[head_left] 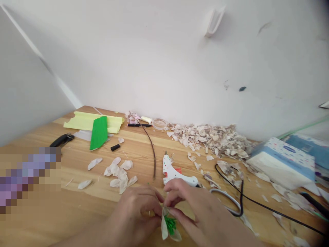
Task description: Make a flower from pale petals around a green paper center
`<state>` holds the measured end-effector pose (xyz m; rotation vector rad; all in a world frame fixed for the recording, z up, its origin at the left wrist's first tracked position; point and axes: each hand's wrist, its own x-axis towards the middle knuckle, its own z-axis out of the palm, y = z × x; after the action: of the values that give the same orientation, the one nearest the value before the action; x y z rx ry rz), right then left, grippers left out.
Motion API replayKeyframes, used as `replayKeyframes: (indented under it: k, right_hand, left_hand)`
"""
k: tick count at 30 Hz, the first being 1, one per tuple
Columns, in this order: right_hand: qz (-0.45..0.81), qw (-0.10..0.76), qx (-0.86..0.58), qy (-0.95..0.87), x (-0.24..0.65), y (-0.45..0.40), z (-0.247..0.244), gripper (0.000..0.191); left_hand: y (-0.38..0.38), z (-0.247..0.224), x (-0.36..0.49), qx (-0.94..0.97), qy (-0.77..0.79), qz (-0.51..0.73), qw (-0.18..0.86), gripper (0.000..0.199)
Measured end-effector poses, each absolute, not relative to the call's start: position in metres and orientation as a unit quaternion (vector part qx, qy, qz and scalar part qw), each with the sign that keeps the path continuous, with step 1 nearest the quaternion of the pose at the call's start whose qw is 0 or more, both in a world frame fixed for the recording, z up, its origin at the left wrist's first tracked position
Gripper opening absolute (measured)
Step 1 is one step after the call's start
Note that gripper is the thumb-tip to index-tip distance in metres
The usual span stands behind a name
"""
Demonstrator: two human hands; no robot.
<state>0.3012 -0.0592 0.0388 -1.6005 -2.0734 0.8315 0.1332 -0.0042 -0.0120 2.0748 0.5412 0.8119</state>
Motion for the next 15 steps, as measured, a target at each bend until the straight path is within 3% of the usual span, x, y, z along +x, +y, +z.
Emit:
replayKeyframes:
  k: [5,10,15]
  right_hand:
    - [0.305,0.22,-0.578,-0.724,0.305,-0.059,0.045,0.034]
    - [0.297,0.348,-0.568,-0.684,0.318,-0.057,0.043,0.028]
    - [0.302,0.406,-0.582,-0.637,0.321,-0.047,0.033,0.024]
  left_hand:
    - [-0.002,-0.014,0.134,0.773,0.303,0.304,0.468,0.015]
    - [0.008,-0.022,0.135,0.664,0.391,0.324,0.548,0.011]
    - [0.015,-0.026,0.129,0.661,0.378,0.414,0.499,0.013]
